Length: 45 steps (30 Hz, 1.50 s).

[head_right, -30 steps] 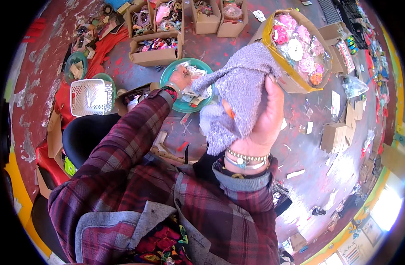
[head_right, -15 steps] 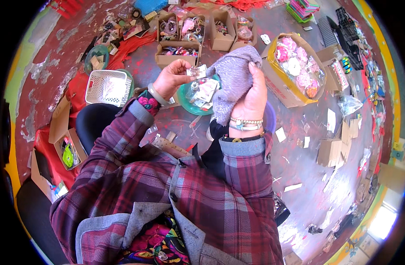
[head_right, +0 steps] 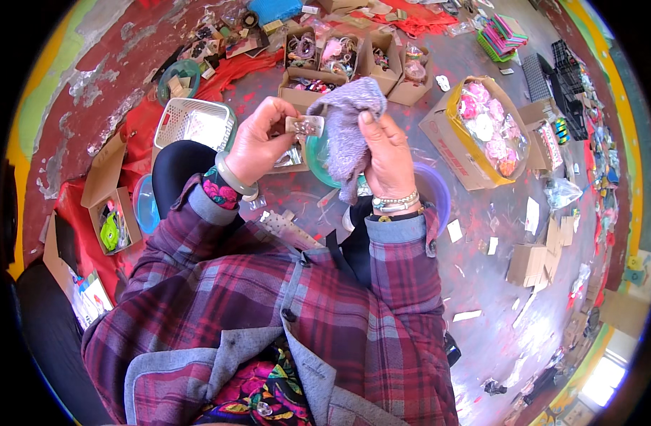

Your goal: The person sits on the floor surrounded by boxes and picks up small hair accessories, such as clips and combs, from a green bowl. They wipe each item with a purple cloth and place it into a cardboard box. The person handles the items one by one, repeating the wiping and sorting process.

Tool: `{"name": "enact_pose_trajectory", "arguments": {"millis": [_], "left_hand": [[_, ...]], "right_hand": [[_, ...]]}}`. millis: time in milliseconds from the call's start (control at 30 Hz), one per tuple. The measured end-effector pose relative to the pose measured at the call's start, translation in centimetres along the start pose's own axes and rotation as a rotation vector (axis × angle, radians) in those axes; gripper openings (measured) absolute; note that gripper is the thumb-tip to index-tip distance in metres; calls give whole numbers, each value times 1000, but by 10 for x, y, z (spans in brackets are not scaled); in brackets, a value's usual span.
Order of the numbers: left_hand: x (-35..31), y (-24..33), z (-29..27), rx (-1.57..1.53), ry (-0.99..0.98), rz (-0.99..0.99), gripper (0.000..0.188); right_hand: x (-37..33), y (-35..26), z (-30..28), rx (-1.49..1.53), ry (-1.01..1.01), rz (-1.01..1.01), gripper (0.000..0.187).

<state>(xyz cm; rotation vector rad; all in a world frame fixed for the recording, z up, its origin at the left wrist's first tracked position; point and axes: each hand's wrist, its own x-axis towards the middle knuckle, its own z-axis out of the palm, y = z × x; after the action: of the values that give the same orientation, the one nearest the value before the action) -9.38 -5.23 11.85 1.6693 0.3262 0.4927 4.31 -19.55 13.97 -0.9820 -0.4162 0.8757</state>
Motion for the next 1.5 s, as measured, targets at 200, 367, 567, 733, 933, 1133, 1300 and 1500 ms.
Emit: {"name": "enact_pose_trajectory", "arguments": {"millis": [200, 367, 567, 733, 933, 1133, 1300, 1500], "left_hand": [[2, -2, 7, -152, 1, -173, 32], [6, -6, 7, -776, -35, -370, 39], [5, -7, 17, -709, -34, -323, 37], [4, -7, 18, -640, -71, -288, 35], [0, 1, 20, -364, -57, -190, 37], [2, -6, 19, 168, -39, 213, 34], [1, 0, 24, 150, 28, 212, 29], [4, 2, 20, -601, -35, -330, 19]], "right_hand": [[3, 11, 13, -714, -281, -229, 28], [9, 22, 23, -1041, -249, -340, 25], [9, 32, 20, -906, -2, -379, 17], [9, 31, 23, -553, 126, -273, 19], [17, 36, 9, -358, 221, -162, 25], [17, 34, 7, -104, 221, 50, 23], [18, 34, 7, -72, 227, 57, 22], [21, 36, 10, -493, 237, -276, 22]]}}
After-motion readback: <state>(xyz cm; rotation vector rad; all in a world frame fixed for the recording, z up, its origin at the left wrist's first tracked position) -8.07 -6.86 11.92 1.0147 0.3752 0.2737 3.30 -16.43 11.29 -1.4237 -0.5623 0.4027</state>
